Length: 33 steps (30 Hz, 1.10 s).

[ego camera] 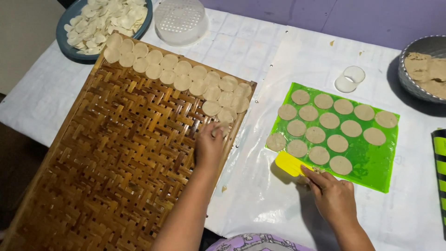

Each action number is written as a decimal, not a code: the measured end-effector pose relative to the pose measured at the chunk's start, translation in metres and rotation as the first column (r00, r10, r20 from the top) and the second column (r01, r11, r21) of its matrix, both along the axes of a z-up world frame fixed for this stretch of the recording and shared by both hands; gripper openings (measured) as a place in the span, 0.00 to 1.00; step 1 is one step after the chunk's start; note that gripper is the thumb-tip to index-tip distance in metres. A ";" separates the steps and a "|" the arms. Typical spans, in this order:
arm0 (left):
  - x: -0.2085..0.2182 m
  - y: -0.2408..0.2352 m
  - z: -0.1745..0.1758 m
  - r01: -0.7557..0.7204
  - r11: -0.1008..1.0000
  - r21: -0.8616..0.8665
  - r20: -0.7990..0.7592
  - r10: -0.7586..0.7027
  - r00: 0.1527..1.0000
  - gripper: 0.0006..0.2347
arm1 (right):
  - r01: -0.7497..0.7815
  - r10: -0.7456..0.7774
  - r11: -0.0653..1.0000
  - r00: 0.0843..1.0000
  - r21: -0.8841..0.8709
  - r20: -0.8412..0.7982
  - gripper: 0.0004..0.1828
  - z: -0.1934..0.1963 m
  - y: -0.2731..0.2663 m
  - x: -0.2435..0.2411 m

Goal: The person uses a circular cutter to cut round pieces from a sheet of dough laid on a green mat. They remove the excess dough scraps and then use a yellow spatula to lift the cut dough circles and place them onto a woven bamboo tray.

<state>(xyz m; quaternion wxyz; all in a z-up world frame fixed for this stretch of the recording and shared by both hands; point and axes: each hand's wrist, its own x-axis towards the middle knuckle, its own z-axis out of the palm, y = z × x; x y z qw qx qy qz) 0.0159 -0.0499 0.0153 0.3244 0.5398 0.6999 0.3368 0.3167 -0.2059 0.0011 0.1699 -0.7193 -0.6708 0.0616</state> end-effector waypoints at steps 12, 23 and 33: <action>-0.070 0.099 -0.048 0.047 0.945 0.323 -0.302 0.055 0.952 0.08 | 0.036 -0.045 0.993 0.996 -0.110 -0.076 0.23 -0.009 -0.025 0.017; -0.062 0.115 -0.032 -0.186 0.972 0.142 -0.251 0.218 0.943 0.11 | 0.092 -0.110 0.991 0.970 -0.093 -0.217 0.20 -0.002 -0.026 0.022; -0.089 0.110 -0.056 -0.114 0.925 0.362 -0.166 0.185 0.969 0.17 | 0.485 -0.479 0.874 0.868 -0.017 0.127 0.16 -0.011 -0.048 0.104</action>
